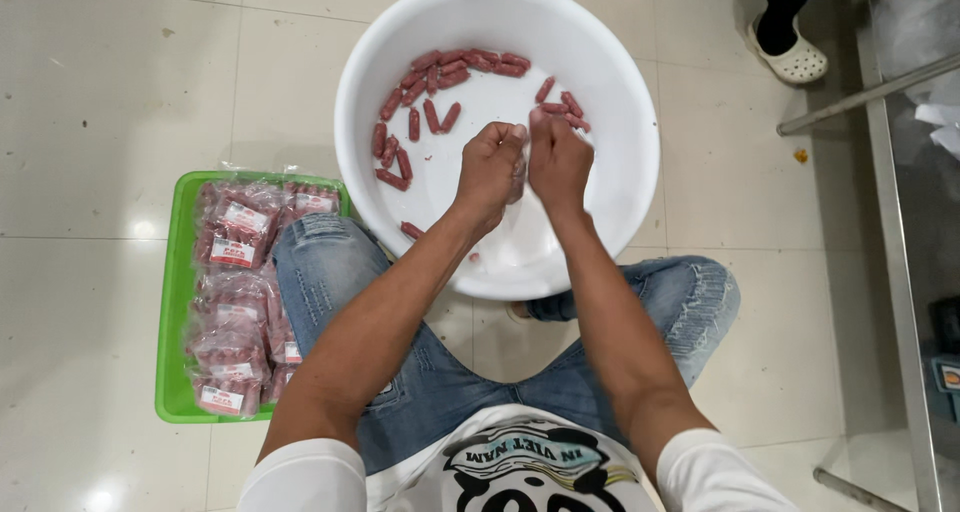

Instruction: The person, sitting on the floor, takes small processed sausages from a large white bin and places them into small plastic bags, then moves the bags into a green tray.

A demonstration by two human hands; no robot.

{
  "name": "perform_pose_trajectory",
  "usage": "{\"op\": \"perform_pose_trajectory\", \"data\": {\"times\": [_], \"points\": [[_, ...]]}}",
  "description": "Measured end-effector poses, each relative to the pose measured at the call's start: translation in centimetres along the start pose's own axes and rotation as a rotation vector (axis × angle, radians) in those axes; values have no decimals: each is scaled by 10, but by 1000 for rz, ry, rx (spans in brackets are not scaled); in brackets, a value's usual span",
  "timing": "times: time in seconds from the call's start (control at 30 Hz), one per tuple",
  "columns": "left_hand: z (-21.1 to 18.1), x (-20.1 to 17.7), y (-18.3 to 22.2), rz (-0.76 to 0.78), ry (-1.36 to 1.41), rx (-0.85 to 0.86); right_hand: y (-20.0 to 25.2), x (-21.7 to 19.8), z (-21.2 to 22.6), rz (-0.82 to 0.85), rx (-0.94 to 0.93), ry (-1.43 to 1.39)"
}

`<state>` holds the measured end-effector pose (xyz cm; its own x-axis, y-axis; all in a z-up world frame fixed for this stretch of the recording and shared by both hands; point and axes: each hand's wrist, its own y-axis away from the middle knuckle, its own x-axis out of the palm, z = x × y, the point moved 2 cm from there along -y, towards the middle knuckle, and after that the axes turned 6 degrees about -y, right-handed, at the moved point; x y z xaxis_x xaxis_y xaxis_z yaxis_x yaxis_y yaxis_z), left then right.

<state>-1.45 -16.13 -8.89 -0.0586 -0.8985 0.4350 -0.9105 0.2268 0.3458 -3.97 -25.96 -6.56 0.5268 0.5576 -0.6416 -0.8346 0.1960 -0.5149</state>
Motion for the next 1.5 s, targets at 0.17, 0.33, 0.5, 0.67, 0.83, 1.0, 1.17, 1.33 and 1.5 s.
{"op": "perform_pose_trajectory", "data": {"times": [0.17, 0.33, 0.5, 0.67, 0.83, 1.0, 1.17, 1.33, 1.5], "points": [[5, -8, -11, 80, -41, 106, 31, -7, 41, -43, -174, -115], [-26, 5, 32, 133, -99, 143, 2, -16, -9, -99, -65, -62], [-47, 0, 21, 179, -141, 270, 14, -43, -38, -60, 293, -647], [-40, -9, 5, 327, -284, 492, 18, -82, -42, 180, 370, -1151], [-32, -7, 13, 415, -357, 479, -7, -111, -12, 636, 318, -868], [-33, -6, 18, 450, -453, 440, -12, -91, -9, 746, 377, -686], [-52, -7, 24, 384, -773, 566, -10, -84, 9, 688, 462, -698], [-41, -8, 25, 425, -716, 499, 6, -66, -25, 608, 526, -771], [-25, -13, 9, 407, -739, 463, 8, -62, -30, 627, 493, -779]]}}
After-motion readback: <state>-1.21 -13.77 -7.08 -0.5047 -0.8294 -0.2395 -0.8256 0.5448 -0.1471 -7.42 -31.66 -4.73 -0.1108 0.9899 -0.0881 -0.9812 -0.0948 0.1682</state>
